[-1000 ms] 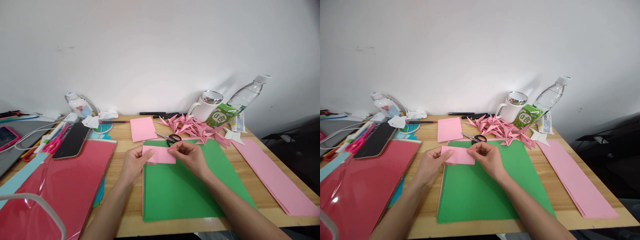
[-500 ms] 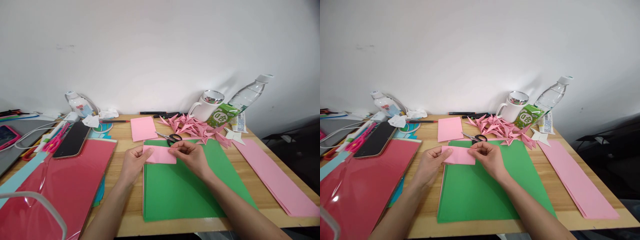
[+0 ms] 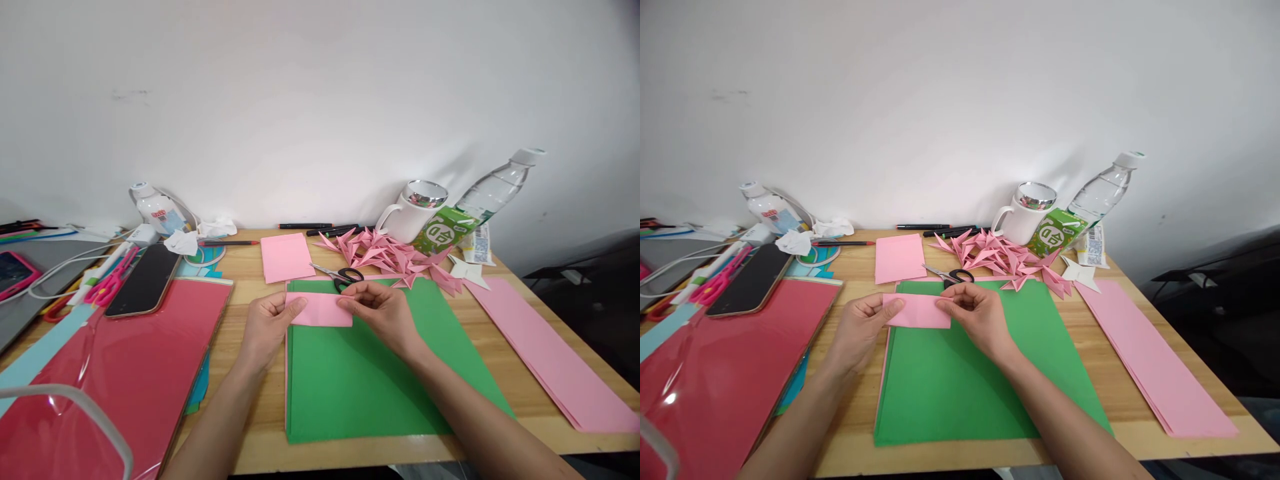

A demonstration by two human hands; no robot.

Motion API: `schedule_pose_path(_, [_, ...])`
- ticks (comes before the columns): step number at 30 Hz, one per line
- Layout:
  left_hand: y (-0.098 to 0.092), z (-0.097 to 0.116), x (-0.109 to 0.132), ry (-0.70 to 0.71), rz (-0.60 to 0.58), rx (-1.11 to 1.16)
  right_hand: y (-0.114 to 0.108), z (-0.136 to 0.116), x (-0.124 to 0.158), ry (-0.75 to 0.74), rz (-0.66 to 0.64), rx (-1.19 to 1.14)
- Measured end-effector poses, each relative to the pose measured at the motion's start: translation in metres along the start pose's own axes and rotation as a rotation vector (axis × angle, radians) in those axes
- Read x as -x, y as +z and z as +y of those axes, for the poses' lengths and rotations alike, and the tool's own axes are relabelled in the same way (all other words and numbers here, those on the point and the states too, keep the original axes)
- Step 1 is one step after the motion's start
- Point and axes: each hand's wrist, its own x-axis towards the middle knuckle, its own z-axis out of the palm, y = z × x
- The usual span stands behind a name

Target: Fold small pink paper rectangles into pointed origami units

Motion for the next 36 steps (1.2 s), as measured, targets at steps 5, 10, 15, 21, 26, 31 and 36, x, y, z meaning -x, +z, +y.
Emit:
schedule_pose_path(5, [-0.001,0.0,-0.001,-0.003,0.007,-0.019,0.0,0.0,0.0,-0.007,0.0,0.019])
schedule_pose_path(10, [0.0,0.0,0.0,-0.002,0.01,-0.016,0.0,-0.001,0.0,-0.004,0.011,0.024])
schedule_pose_path(15, [0.001,-0.001,0.0,0.01,0.014,0.001,0.0,-0.001,0.001,0.009,0.033,0.026])
schedule_pose_path(21, [0.0,-0.001,0.0,0.028,0.027,-0.009,0.0,-0.003,0.001,-0.002,0.044,0.036])
schedule_pose_path(26, [0.001,0.002,0.001,0.036,0.036,-0.042,0.0,-0.003,0.002,-0.016,0.04,0.051])
schedule_pose_path(31, [0.001,0.007,0.002,-0.013,0.051,-0.126,-0.005,-0.004,-0.002,0.037,-0.058,0.068])
schedule_pose_path(36, [0.001,0.008,0.001,-0.05,-0.023,-0.426,-0.015,-0.004,-0.006,0.102,-0.248,0.254])
